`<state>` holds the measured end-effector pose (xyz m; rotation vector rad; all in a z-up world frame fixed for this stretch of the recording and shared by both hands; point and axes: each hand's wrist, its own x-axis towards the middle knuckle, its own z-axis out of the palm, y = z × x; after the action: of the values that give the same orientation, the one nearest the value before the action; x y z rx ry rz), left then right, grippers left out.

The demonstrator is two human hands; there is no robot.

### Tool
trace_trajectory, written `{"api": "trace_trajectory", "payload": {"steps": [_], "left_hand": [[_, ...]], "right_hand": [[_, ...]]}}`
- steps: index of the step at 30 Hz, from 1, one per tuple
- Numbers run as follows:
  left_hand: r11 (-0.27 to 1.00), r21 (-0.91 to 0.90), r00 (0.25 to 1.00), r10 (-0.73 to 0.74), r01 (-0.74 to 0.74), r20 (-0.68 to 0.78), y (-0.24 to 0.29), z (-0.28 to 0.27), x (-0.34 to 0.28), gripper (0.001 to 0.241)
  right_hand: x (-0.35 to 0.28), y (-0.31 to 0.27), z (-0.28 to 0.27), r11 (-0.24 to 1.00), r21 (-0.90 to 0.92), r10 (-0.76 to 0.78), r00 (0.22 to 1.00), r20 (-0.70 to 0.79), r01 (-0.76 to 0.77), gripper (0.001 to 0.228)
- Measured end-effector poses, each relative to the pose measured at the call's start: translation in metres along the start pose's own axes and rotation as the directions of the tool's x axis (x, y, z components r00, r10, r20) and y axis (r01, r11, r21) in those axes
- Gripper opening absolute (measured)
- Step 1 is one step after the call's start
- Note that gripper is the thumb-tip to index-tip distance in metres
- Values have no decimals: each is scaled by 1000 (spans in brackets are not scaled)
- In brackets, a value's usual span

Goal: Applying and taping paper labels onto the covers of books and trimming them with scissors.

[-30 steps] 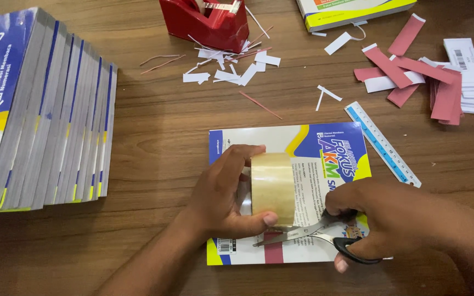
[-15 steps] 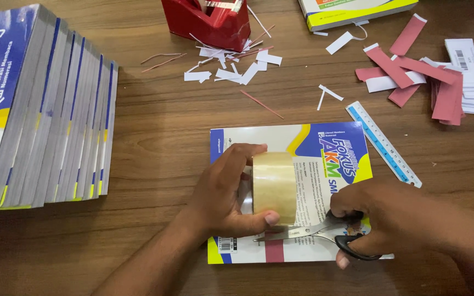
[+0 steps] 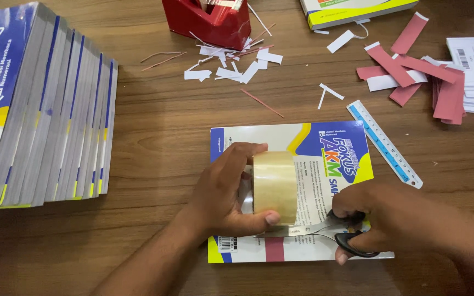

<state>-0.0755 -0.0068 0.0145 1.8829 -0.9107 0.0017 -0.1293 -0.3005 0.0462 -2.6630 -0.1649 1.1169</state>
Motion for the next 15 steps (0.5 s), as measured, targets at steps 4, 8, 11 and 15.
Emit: {"api": "trace_trajectory", "payload": {"steps": [4,8,11,15], "left_hand": [[1000,-1,1000,11,-11,-7,1,-1,0,82],[1000,-18,1000,3,-3,-7,1,-1,0,82],[1000,-4,1000,17,-17,0,0,0,0,83],[995,-70,998,-63,64,26,-3,0,0,81]], "right_hand": [[-2,-5,-2,999,-34,30,1000,-2,-30,39],[4,7,8,997,76,-24,999,-48,28,33],[4,1,3,999,37,23,1000,-11,-23,35],[8,5,10,999,39,19,1000,10,-19,22]]}}
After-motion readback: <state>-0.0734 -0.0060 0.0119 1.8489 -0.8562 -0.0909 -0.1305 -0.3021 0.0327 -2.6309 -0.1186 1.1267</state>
